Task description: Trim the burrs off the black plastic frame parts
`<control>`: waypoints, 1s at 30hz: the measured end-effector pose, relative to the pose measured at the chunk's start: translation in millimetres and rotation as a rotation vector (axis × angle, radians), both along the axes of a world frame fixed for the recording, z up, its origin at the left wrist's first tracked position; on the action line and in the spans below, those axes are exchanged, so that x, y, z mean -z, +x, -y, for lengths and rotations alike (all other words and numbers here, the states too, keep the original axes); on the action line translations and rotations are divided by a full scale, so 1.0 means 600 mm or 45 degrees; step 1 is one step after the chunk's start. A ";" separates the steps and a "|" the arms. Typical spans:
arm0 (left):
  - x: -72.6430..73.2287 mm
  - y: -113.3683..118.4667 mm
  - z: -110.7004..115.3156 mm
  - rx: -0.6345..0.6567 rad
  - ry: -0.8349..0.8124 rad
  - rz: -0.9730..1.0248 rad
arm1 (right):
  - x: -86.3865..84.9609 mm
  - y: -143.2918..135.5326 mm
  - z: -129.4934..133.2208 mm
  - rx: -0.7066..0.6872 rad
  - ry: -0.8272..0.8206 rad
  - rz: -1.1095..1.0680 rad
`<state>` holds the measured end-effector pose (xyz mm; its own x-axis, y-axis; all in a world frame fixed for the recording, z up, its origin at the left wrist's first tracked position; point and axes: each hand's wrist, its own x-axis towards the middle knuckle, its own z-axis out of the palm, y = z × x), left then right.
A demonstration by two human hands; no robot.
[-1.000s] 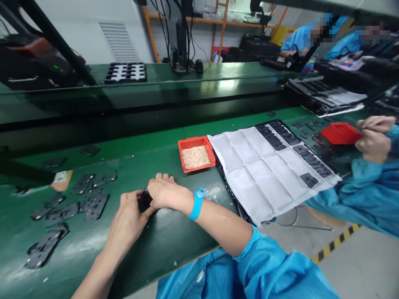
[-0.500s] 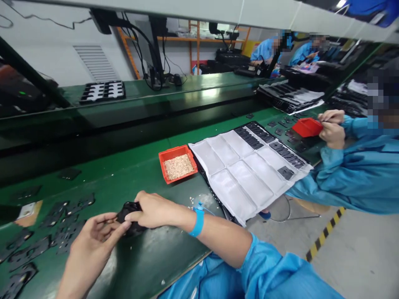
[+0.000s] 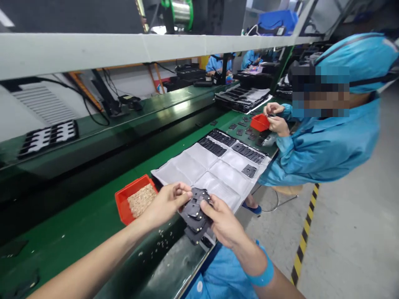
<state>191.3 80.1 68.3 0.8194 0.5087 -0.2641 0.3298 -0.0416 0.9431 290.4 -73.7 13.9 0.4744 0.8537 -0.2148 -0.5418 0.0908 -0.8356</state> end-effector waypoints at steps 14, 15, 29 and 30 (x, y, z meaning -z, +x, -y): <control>0.139 0.536 0.024 0.487 0.395 -0.132 | 0.043 0.238 0.189 0.666 -0.398 -0.283; 0.150 0.548 0.027 0.517 0.432 -0.145 | 0.048 0.243 0.193 0.675 -0.405 -0.288; 0.064 0.472 0.038 0.928 -0.080 0.050 | 0.056 0.327 0.102 0.772 -0.384 0.002; 0.062 0.473 0.035 0.917 -0.123 0.032 | 0.057 0.332 0.095 0.756 -0.373 -0.008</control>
